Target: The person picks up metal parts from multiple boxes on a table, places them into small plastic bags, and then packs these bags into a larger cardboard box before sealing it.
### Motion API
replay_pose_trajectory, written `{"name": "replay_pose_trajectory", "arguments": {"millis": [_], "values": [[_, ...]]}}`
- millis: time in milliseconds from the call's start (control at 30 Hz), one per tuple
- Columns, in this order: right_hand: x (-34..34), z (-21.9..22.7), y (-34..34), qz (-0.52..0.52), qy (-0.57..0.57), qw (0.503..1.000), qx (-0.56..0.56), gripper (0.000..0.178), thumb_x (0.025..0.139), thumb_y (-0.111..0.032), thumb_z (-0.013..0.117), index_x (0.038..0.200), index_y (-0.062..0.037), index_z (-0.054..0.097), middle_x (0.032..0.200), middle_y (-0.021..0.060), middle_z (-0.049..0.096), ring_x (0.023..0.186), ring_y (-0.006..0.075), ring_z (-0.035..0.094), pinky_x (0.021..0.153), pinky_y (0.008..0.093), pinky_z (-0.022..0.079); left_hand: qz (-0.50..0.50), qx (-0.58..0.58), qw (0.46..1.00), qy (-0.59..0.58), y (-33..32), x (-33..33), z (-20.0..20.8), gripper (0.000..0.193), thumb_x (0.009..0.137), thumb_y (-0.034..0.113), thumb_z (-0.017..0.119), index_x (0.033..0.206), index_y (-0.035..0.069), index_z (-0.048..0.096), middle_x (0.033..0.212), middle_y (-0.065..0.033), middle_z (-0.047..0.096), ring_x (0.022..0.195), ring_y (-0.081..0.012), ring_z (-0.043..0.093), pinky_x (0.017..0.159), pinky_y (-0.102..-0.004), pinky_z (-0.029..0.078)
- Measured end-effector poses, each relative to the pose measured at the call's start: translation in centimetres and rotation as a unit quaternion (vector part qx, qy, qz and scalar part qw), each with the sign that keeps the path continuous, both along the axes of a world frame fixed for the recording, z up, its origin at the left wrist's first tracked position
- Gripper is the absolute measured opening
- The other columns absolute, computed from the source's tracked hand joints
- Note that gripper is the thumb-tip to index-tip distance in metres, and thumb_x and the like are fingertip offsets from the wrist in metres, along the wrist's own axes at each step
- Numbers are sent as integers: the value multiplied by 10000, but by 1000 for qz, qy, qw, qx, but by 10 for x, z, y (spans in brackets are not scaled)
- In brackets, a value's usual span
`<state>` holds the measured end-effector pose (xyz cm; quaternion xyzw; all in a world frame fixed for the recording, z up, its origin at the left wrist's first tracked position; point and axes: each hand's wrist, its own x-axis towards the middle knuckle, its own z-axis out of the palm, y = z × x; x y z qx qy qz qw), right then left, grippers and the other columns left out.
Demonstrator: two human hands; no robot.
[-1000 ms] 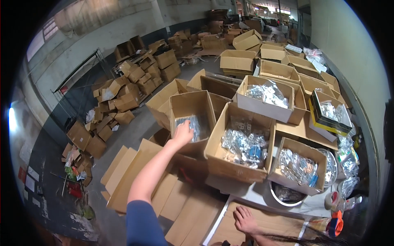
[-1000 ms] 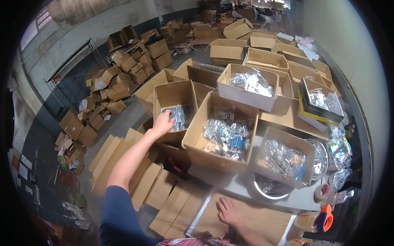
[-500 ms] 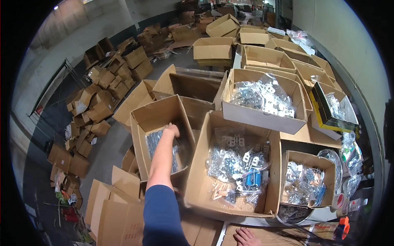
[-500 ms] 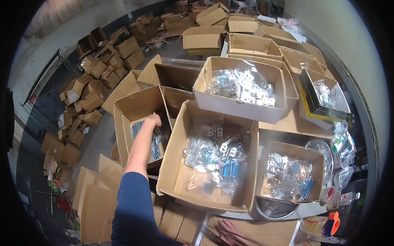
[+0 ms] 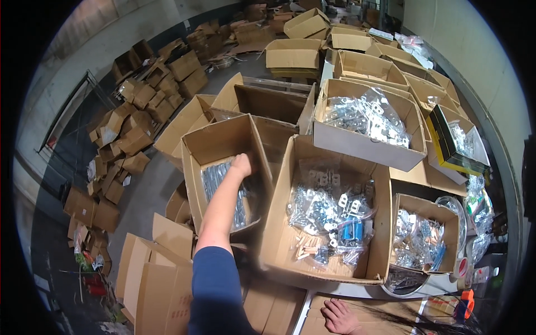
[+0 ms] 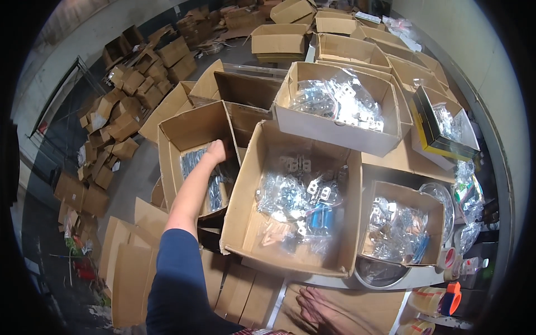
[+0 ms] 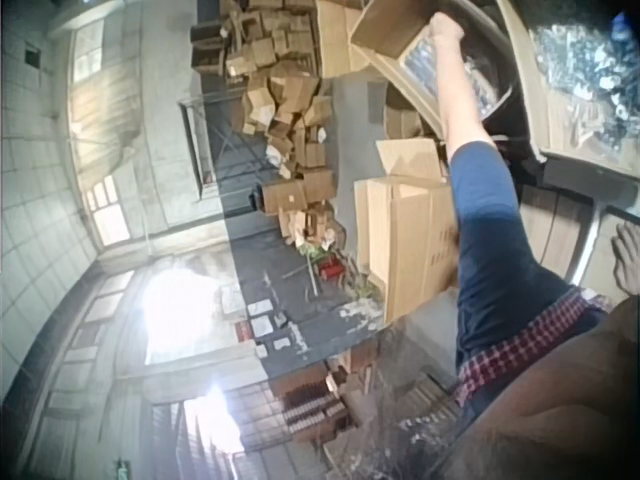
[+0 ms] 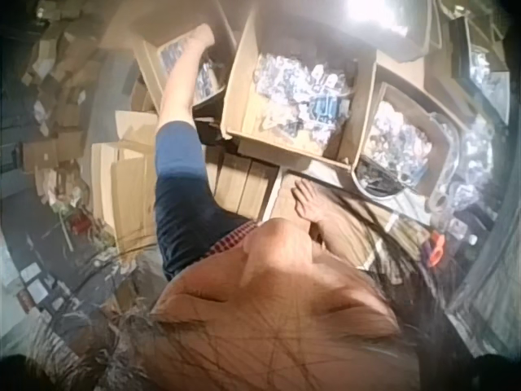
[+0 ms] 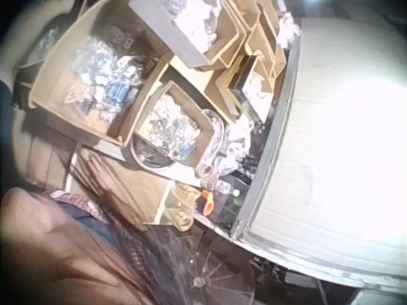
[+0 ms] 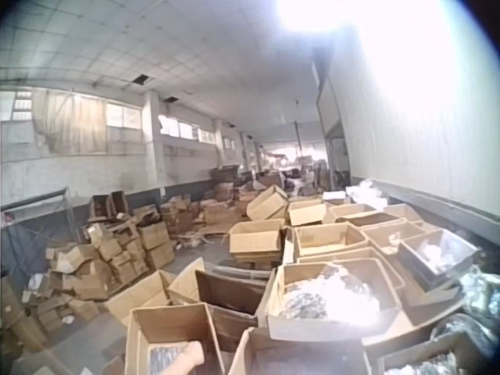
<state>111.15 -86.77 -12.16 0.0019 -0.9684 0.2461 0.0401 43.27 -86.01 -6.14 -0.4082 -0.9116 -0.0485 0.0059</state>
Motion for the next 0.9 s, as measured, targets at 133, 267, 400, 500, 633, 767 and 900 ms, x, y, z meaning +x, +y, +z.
{"name": "replay_pose_trajectory", "arguments": {"millis": [133, 267, 400, 500, 633, 767, 900], "values": [[-3, 8, 0, 11, -36, 999, 13, 475, 818, -239, 620, 1272, -106, 576, 1400, 155, 497, 1329, 359, 443, 1125, 458, 356, -79, -142, 982, 96, -6, 14, 32, 316, 797, 239, 678, 1040, 39, 701, 897, -201, 722, 862, -370, 707, 802, -473, 568], [4, -8, -5, -41, 48, 998, 7, 422, 806, -209, 573, 1211, -93, 615, 1303, 156, 582, 1221, 370, 534, 1084, 497, 393, -22, 12, 985, 168, -22, 55, 84, 436, 846, 490, 680, 902, 61, 628, 761, -154, 712, 777, -309, 716, 689, -434, 568], [9, -15, -7, -40, 85, 996, 8, 429, 789, -190, 591, 1205, -87, 616, 1315, 157, 568, 1239, 373, 518, 1103, 498, 381, 63, 139, 963, 222, -52, 82, 156, 560, 843, 608, 651, 907, 52, 631, 762, -180, 694, 759, -348, 697, 684, -448, 550], [5, -2, -11, -31, 87, 996, -22, 442, 790, -164, 596, 1219, -60, 605, 1287, 199, 570, 1266, 405, 492, 1116, 526, 367, 142, 363, 903, 180, -97, 106, 199, 499, 914, 521, 637, 971, 25, 645, 753, -190, 674, 775, -307, 697, 699, -435, 532], [10, -14, -9, -40, 108, 993, -31, 450, 790, -165, 601, 1231, -72, 605, 1335, 168, 553, 1297, 380, 477, 1141, 516, 343, 45, 689, 693, -209, -133, 196, 247, 372, 986, 396, 599, 990, 28, 650, 833, -57, 664, 743, -134, 612, 667, -343, 511], [16, -8, -5, -60, 113, 990, -55, 415, 803, -150, 595, 1207, -56, 617, 1331, 182, 551, 1310, 384, 469, 1150, 519, 334, -11, 597, 703, -387, -157, 353, 227, 272, 994, 308, 586, 919, 49, 624, 823, -35, 628, 740, -117, 591, 673, -298, 499], [32, -15, 6, -93, 147, 975, -137, 328, 795, -86, 580, 1115, -37, 634, 1281, 178, 589, 1256, 378, 506, 1109, 498, 374, 37, 467, 764, -444, -171, 496, 100, 159, 981, 188, 587, 857, 89, 574, 858, 29, 543, 819, -97, 503, 786, -260, 431]]}}
